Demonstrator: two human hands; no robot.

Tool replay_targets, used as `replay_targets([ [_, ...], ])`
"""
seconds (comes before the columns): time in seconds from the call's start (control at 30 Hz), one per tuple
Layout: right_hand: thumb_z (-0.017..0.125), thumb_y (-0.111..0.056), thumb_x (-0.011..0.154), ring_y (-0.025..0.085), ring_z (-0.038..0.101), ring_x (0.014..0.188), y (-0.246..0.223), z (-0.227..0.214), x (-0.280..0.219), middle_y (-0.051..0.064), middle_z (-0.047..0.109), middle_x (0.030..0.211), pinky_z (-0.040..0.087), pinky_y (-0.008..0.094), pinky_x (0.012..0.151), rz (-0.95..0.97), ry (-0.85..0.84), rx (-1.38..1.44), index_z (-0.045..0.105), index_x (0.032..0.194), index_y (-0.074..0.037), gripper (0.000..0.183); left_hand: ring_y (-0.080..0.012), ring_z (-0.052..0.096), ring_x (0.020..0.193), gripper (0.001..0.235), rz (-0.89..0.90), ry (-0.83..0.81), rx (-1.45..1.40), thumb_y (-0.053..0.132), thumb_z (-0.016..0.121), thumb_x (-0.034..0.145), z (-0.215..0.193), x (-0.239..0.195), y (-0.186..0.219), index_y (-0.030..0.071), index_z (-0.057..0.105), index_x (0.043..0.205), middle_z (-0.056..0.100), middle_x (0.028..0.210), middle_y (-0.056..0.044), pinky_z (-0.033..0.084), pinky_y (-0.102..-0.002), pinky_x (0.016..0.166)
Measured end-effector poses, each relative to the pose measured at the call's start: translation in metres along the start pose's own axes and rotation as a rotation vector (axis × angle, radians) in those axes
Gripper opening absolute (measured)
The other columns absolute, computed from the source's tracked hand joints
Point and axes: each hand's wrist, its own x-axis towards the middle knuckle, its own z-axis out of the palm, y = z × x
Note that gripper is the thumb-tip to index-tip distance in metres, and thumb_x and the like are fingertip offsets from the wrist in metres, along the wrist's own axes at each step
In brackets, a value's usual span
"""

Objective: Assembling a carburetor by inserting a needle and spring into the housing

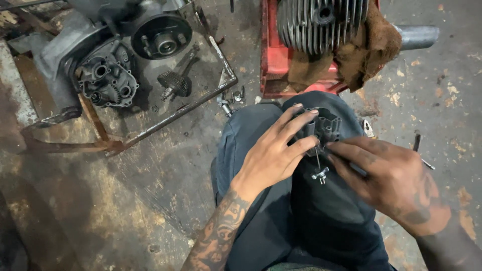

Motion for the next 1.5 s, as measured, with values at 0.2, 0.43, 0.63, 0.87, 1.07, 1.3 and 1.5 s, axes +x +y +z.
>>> replay_targets([
  [0.2, 0.08, -0.013, 0.08, 0.022, 0.075, 0.074, 0.001, -0.006, 0.011, 0.006, 0.078, 0.105, 0.061, 0.034, 0.065, 0.016, -0.101, 0.045, 0.077, 0.105, -0.007, 0.026, -0.0428, 0.048, 0.146, 0.028, 0.014, 0.014, -0.014, 0.005, 0.07, 0.093, 0.001, 0.001, -0.001, 0.01, 0.058, 0.118, 0.046, 0.152, -0.011, 0.049, -0.051, 0.123],
  [0.43, 0.08, -0.01, 0.083, 0.021, 0.069, 0.062, -0.001, 0.0, 0.01, 0.007, 0.077, 0.097, 0.055, 0.035, 0.058, 0.02, -0.039, 0.076, 0.073, 0.11, -0.005, 0.029, -0.0424, 0.049, 0.148, 0.035, 0.014, 0.01, 0.001, 0.004, 0.069, 0.095, 0.001, 0.001, 0.0, 0.015, 0.05, 0.123, 0.047, 0.152, -0.009, 0.05, -0.051, 0.123],
  [0.63, 0.081, -0.009, 0.083, 0.016, 0.067, 0.054, 0.0, 0.002, 0.015, 0.008, 0.078, 0.089, 0.055, 0.03, 0.051, 0.082, -0.034, 0.149, 0.074, 0.105, -0.004, 0.024, -0.0433, 0.046, 0.15, 0.032, 0.007, 0.004, 0.032, 0.005, 0.065, 0.099, 0.004, -0.001, 0.0, 0.017, 0.049, 0.124, 0.042, 0.155, -0.009, 0.049, -0.052, 0.126],
  [0.87, 0.082, -0.011, 0.084, 0.018, 0.063, 0.052, 0.0, 0.007, 0.012, 0.008, 0.075, 0.083, 0.05, 0.033, 0.051, 0.091, 0.012, 0.176, 0.075, 0.102, -0.004, 0.021, -0.0448, 0.046, 0.15, 0.037, 0.035, 0.003, 0.083, 0.003, 0.067, 0.097, 0.006, -0.004, -0.002, 0.017, 0.048, 0.125, 0.04, 0.157, -0.012, 0.05, -0.051, 0.123],
  [1.07, 0.085, -0.015, 0.083, 0.02, 0.058, 0.046, 0.01, 0.018, 0.003, 0.008, 0.07, 0.071, 0.047, 0.035, 0.047, 0.094, 0.03, 0.132, 0.071, 0.105, -0.005, 0.027, -0.0435, 0.048, 0.149, 0.032, 0.032, 0.005, 0.113, 0.004, 0.066, 0.097, 0.005, -0.001, 0.001, 0.016, 0.05, 0.123, 0.042, 0.155, -0.012, 0.051, -0.05, 0.122],
  [1.3, 0.085, -0.01, 0.085, 0.02, 0.063, 0.056, 0.005, 0.021, 0.003, 0.01, 0.076, 0.095, 0.05, 0.034, 0.055, 0.082, 0.101, 0.182, 0.07, 0.108, 0.0, 0.029, -0.0453, 0.048, 0.15, 0.03, 0.027, -0.007, 0.093, 0.008, 0.068, 0.1, 0.005, -0.002, 0.001, 0.014, 0.052, 0.124, 0.041, 0.157, -0.013, 0.05, -0.051, 0.124],
  [1.5, 0.087, -0.014, 0.08, 0.021, 0.067, 0.061, 0.007, 0.021, 0.003, 0.013, 0.076, 0.1, 0.053, 0.034, 0.057, 0.112, 0.102, 0.222, 0.067, 0.112, 0.004, 0.042, -0.0461, 0.047, 0.151, 0.035, 0.031, 0.001, 0.073, 0.004, 0.065, 0.1, 0.007, -0.004, -0.001, 0.016, 0.048, 0.129, 0.038, 0.158, -0.012, 0.051, -0.052, 0.125],
])
